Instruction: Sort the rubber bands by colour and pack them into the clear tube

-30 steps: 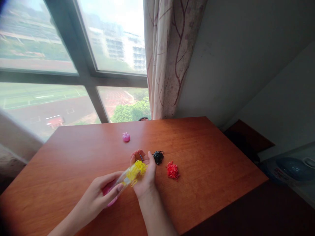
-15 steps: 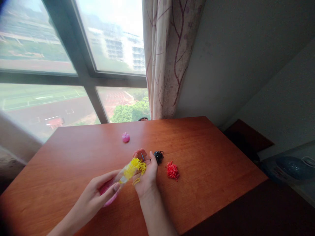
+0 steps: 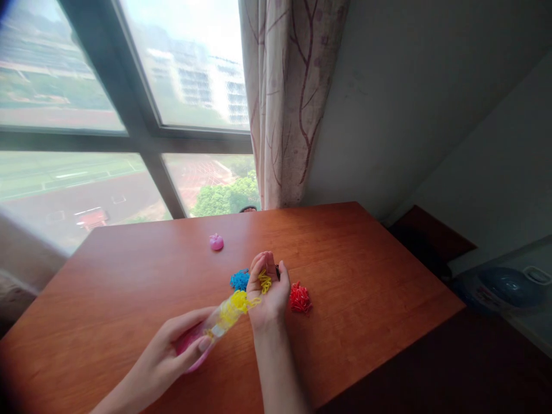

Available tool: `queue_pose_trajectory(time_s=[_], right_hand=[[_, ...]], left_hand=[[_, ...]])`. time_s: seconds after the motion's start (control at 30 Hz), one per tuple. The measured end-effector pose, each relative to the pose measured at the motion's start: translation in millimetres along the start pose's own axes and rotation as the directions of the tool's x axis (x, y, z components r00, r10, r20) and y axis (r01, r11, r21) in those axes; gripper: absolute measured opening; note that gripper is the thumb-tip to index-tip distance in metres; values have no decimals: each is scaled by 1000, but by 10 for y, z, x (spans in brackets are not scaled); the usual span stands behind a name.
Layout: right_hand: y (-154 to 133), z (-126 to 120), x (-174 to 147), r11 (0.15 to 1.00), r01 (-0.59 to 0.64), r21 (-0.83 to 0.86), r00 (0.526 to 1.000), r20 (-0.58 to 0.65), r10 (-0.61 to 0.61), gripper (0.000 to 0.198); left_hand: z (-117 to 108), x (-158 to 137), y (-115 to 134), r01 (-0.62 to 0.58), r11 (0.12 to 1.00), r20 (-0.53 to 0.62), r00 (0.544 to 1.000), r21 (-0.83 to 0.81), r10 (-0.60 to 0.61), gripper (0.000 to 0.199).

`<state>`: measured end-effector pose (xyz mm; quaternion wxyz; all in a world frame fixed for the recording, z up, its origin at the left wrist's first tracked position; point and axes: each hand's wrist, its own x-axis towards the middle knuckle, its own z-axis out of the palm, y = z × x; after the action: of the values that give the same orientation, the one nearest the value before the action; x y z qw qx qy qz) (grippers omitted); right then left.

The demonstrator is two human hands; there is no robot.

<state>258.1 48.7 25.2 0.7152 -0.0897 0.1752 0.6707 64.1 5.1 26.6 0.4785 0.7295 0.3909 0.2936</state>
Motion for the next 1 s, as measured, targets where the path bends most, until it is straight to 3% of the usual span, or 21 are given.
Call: queue_pose_trajectory(time_s=[0.4, 0.73, 1.0], right_hand=[[53, 84, -54, 997, 20, 76, 1000, -17, -19, 10], [169, 43, -66, 993, -35, -111, 999, 1, 36, 8], [268, 53, -142, 991, -51, -123, 991, -130, 35, 26]], left_hand=[[52, -4, -76, 25, 999, 77, 997, -45, -21, 36], [29, 16, -78, -11, 999, 41, 999, -46, 13, 38], [18, 43, 10, 15, 1000, -6, 1000, -23, -15, 38]])
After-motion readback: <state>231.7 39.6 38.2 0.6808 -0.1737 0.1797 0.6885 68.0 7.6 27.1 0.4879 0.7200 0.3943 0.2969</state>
